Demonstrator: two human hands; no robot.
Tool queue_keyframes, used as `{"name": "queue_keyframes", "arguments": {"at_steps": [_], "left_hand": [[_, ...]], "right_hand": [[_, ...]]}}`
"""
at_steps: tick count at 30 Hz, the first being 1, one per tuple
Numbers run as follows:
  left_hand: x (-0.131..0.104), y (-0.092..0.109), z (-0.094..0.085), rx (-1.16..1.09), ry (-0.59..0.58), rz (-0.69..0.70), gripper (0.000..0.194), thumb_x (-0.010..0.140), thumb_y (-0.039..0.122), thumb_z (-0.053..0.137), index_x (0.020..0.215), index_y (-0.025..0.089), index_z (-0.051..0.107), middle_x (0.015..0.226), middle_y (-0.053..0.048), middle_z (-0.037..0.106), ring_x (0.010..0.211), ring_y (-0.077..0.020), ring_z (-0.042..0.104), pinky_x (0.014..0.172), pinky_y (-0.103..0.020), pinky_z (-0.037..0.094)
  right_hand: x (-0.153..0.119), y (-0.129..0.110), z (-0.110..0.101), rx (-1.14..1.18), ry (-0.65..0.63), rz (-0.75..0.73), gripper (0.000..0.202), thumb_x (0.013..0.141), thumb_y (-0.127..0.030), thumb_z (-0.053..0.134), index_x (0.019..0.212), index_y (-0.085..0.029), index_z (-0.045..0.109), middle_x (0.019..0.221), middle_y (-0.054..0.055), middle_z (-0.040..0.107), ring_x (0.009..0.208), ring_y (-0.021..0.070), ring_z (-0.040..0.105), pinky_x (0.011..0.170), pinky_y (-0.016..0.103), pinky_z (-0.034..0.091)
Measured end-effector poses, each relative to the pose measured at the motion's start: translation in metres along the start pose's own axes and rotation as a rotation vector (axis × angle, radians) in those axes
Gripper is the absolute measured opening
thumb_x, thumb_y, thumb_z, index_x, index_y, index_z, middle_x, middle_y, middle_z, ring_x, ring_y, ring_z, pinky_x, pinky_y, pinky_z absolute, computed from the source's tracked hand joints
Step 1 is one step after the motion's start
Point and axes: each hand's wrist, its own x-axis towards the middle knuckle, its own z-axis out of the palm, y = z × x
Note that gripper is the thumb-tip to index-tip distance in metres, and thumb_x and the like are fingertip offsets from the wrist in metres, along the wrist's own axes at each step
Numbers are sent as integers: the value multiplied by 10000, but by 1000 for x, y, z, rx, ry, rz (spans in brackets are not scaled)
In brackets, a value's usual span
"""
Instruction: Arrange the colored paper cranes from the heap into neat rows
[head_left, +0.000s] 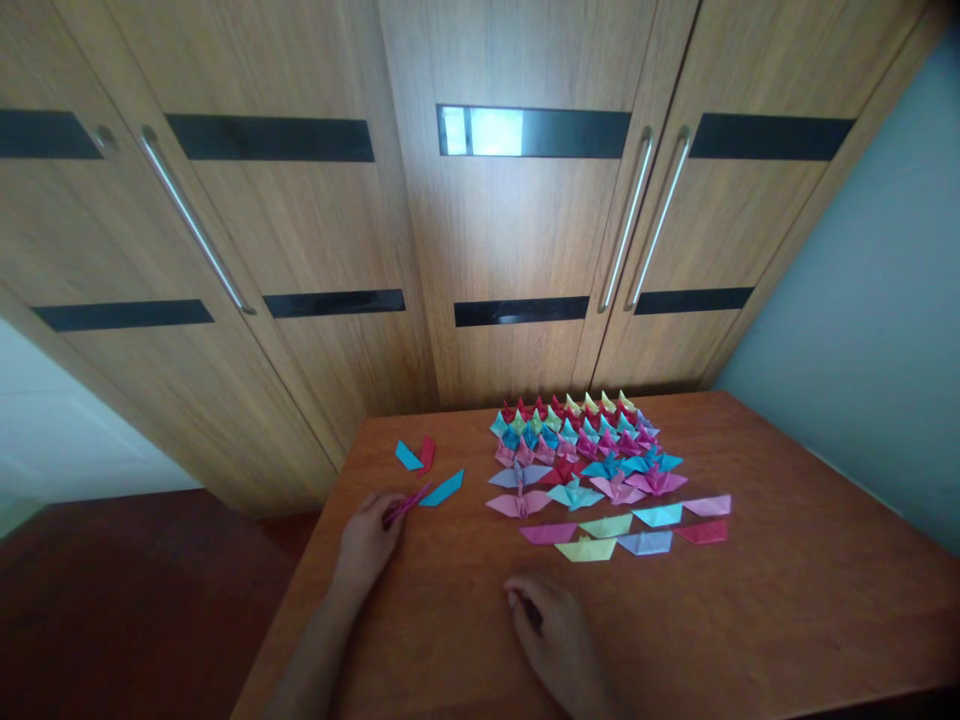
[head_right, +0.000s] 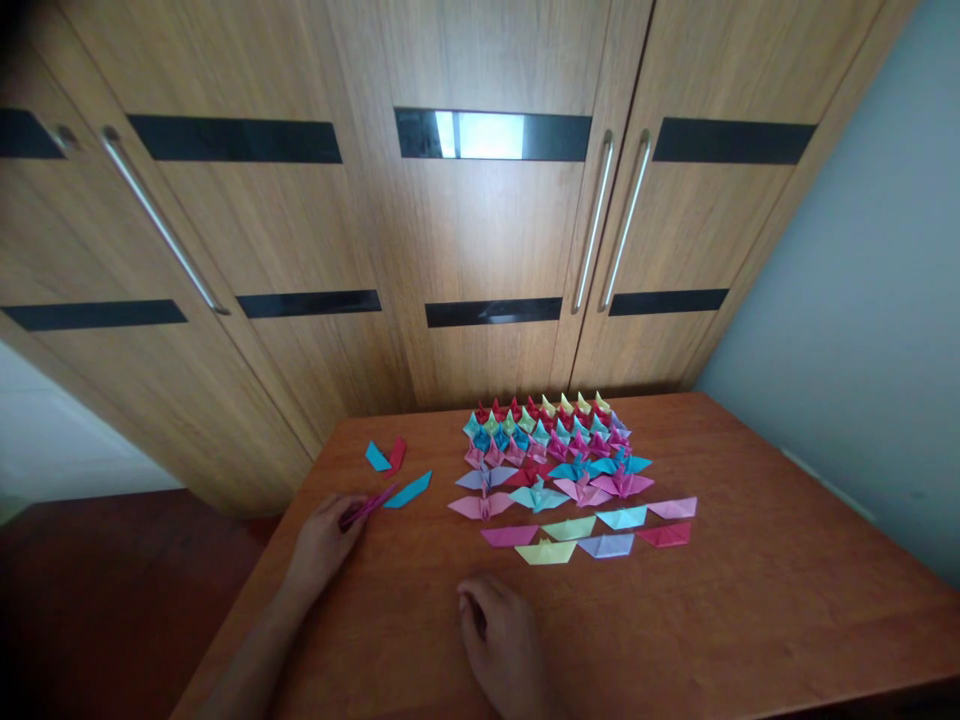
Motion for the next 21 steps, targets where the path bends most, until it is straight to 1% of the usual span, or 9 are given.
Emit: {"name": "queue_keyframes", "arguments": {"at_steps": [2,5,7,10,13,16,19,21], "left_hand": [[0,0,-2,-62,-5,-36,218,798,324,506,892,211,669,917,-47,688,843,-226,649,784,-328,510],[1,5,-6,-181,10,-148,269,783,399,538,922,219,682,928,-34,719,869,-239,659,815,-347,502],[1,15,-8,-296,18,-223,309,762,438,563,917,203,690,926,-42,726,883,-246,659,823,-349,497],[-3,39,-9,-515,-14,-283,344,736,458,600,901,171,695,909,-60,728,885,-245,654,803,-323,492],[-14,71,-4,-669,-110,-299,327,732,441,627,892,164,697,844,-53,727,817,-225,652,745,-288,484],[-31,101,7,-739,-241,-257,310,750,436,626,850,153,699,782,-48,714,752,-204,634,684,-259,467],[-50,123,23,-779,-355,-208,287,772,421,613,803,146,691,778,-51,706,733,-193,622,669,-248,455],[-61,133,33,-780,-414,-168,260,793,391,593,800,149,687,779,-47,702,726,-185,617,670,-242,448]], "right_hand": [[0,-1,0,0,-1,5,258,874,-204,425,955,-223,668,910,46,689,831,188,645,786,287,489],[-1,-1,0,13,3,15,255,874,-211,428,949,-222,672,911,49,690,830,191,645,784,291,491],[-1,-2,0,35,10,19,249,875,-224,434,941,-220,675,907,50,693,827,192,646,779,290,494],[-1,-2,-2,97,17,28,248,883,-262,440,935,-222,679,904,50,697,828,192,647,777,289,497],[1,0,-4,191,46,54,256,882,-336,466,937,-221,688,913,56,700,837,199,645,779,291,502],[1,5,-5,326,123,129,298,858,-422,516,968,-204,687,919,71,700,830,201,644,740,272,513],[2,10,-7,458,159,200,368,843,-472,531,1028,-179,655,863,64,693,746,181,634,664,253,513],[3,13,-9,499,165,224,380,827,-477,550,1035,-172,642,872,61,690,738,178,631,668,258,513]]}}
